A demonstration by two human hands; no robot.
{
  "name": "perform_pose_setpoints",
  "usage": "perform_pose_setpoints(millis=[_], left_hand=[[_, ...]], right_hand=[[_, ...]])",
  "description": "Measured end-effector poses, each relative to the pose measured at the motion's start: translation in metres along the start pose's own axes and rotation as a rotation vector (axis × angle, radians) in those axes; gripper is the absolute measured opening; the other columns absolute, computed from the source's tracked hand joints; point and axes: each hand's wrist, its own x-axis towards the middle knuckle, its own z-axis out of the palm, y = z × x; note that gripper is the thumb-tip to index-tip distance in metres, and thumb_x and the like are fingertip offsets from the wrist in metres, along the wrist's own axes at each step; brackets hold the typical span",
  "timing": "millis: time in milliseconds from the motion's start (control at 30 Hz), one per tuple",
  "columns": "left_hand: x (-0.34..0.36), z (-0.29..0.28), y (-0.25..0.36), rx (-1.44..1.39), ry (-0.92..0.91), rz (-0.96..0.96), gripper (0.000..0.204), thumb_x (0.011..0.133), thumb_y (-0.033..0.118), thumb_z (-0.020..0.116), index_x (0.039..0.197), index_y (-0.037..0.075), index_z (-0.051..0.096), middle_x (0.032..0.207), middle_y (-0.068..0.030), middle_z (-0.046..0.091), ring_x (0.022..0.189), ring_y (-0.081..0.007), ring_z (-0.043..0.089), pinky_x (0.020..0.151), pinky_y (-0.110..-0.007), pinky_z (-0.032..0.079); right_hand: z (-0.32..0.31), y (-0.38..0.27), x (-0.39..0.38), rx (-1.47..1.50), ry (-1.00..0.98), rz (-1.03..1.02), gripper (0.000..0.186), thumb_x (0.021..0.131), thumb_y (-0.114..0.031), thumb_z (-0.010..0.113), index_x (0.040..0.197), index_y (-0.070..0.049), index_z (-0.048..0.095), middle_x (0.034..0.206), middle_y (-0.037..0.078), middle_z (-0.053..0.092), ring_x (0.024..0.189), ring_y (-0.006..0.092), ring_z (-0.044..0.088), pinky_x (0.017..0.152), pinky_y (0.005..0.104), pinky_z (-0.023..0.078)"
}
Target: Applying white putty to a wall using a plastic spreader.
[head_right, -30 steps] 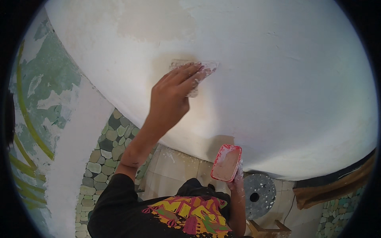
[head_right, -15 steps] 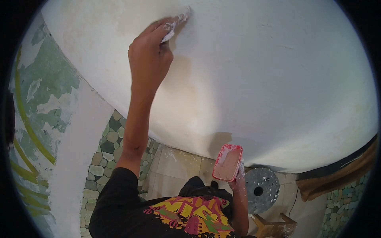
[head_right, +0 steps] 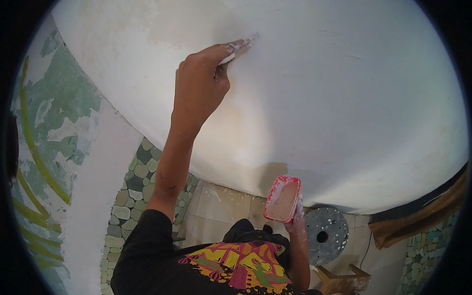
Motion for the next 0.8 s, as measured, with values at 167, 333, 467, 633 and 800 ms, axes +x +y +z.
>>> perform_pose_setpoints(millis=[167,333,467,633,800], left_hand=[[0.014,-0.008,-0.013,0.023,0.249,0.079,0.042,0.075,-0.008,0.060,0.107,0.015,0.073,0.107,-0.0038,0.072,0.088,-0.0266,0.069,0.068,-0.036,0.056],[0.008,0.003,-0.019,0.094,0.306,0.080,0.042,0.073,-0.010,0.061,0.105,0.014,0.073,0.110,-0.0030,0.072,0.091,-0.0262,0.069,0.072,-0.036,0.056],[0.005,-0.003,-0.023,-0.027,0.169,0.028,0.042,0.073,-0.009,0.058,0.105,0.013,0.073,0.108,-0.0026,0.072,0.089,-0.0281,0.069,0.072,-0.036,0.056],[0.029,-0.020,-0.032,-0.070,0.416,0.081,0.040,0.074,-0.009,0.054,0.104,0.011,0.072,0.103,-0.0029,0.072,0.084,-0.0324,0.067,0.071,-0.038,0.054],[0.022,-0.015,-0.030,-0.011,0.225,0.057,0.035,0.073,-0.007,0.057,0.100,0.008,0.072,0.094,-0.0071,0.071,0.080,-0.0345,0.065,0.068,-0.040,0.053]], right_hand=[[-0.004,0.001,0.001,-0.040,-0.026,-0.022,0.059,0.104,-0.048,0.046,0.148,-0.008,0.041,0.144,0.013,0.053,0.125,0.0317,0.057,0.103,0.0497,0.050],[0.003,0.001,-0.001,-0.039,-0.016,-0.009,0.059,0.104,-0.048,0.045,0.147,-0.008,0.042,0.142,0.013,0.054,0.124,0.0319,0.058,0.103,0.0494,0.050],[-0.004,-0.002,0.003,-0.040,-0.009,-0.013,0.059,0.104,-0.048,0.046,0.147,-0.008,0.042,0.143,0.013,0.053,0.124,0.0324,0.057,0.103,0.0494,0.049],[-0.005,-0.001,0.003,-0.042,0.010,-0.033,0.060,0.104,-0.048,0.046,0.148,-0.007,0.041,0.144,0.014,0.053,0.125,0.0326,0.057,0.104,0.0499,0.048],[-0.001,-0.001,0.000,-0.019,-0.006,-0.016,0.059,0.104,-0.047,0.045,0.147,-0.007,0.042,0.142,0.015,0.054,0.123,0.0326,0.058,0.102,0.0503,0.050]])
